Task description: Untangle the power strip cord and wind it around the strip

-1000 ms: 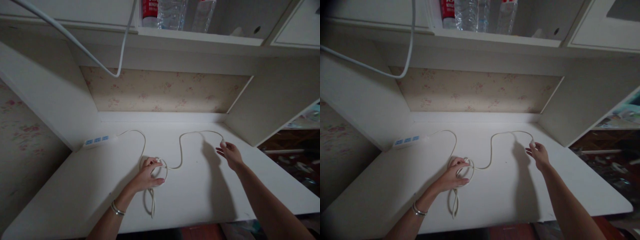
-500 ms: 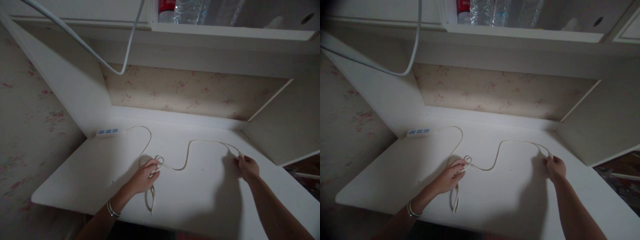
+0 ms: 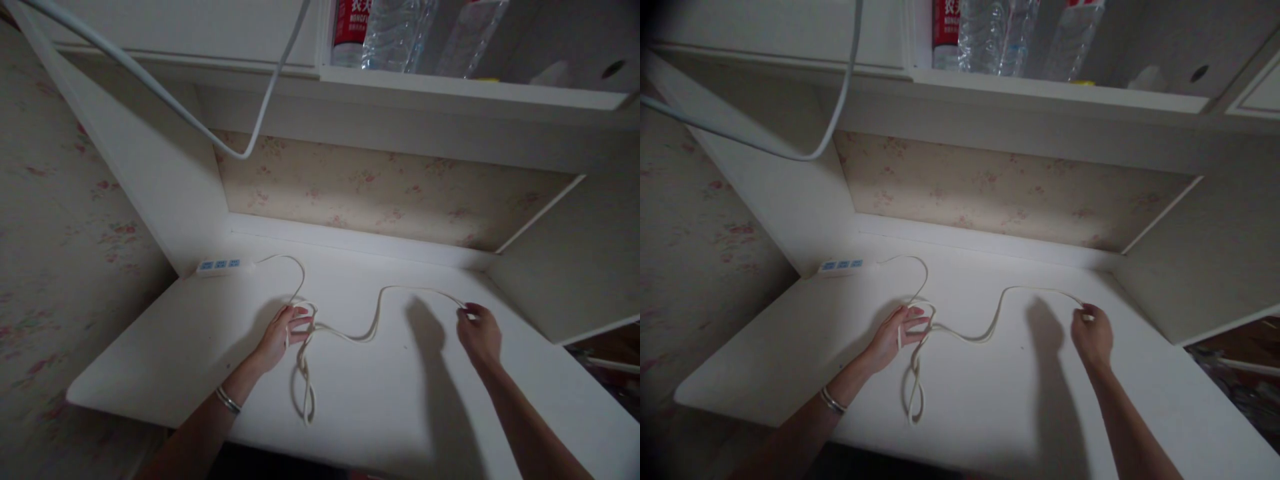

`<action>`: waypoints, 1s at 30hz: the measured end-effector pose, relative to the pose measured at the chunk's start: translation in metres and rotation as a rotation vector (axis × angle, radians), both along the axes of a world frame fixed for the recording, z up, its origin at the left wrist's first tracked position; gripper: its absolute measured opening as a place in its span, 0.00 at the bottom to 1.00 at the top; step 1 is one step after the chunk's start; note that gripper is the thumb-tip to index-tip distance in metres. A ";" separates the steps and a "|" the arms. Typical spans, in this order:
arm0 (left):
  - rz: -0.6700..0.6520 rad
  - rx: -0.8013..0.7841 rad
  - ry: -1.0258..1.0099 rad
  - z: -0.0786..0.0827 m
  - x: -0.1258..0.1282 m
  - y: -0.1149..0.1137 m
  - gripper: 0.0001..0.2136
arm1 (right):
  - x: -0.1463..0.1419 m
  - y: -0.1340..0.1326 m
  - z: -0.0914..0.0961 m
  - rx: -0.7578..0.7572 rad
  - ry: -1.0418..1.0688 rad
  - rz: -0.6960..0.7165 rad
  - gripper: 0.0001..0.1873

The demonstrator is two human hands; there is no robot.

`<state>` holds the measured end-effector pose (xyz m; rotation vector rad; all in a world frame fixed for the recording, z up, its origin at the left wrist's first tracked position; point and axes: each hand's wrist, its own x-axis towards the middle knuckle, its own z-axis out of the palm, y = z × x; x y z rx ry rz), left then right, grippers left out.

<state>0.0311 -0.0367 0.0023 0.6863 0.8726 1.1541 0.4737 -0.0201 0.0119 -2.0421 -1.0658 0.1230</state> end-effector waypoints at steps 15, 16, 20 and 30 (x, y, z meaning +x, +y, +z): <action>0.042 0.030 0.000 0.020 -0.034 0.002 0.15 | -0.237 -0.036 -0.005 -0.183 -0.170 1.029 0.23; 0.064 0.036 0.036 0.023 -0.040 0.004 0.16 | -0.229 -0.034 -0.004 -0.157 -0.172 0.988 0.23; 0.128 0.058 0.094 0.031 -0.064 0.015 0.17 | -0.179 -0.025 0.012 0.011 -0.166 0.687 0.22; 0.420 0.045 0.084 0.035 -0.115 0.034 0.16 | -0.025 -0.002 0.010 -0.006 -0.281 0.143 0.29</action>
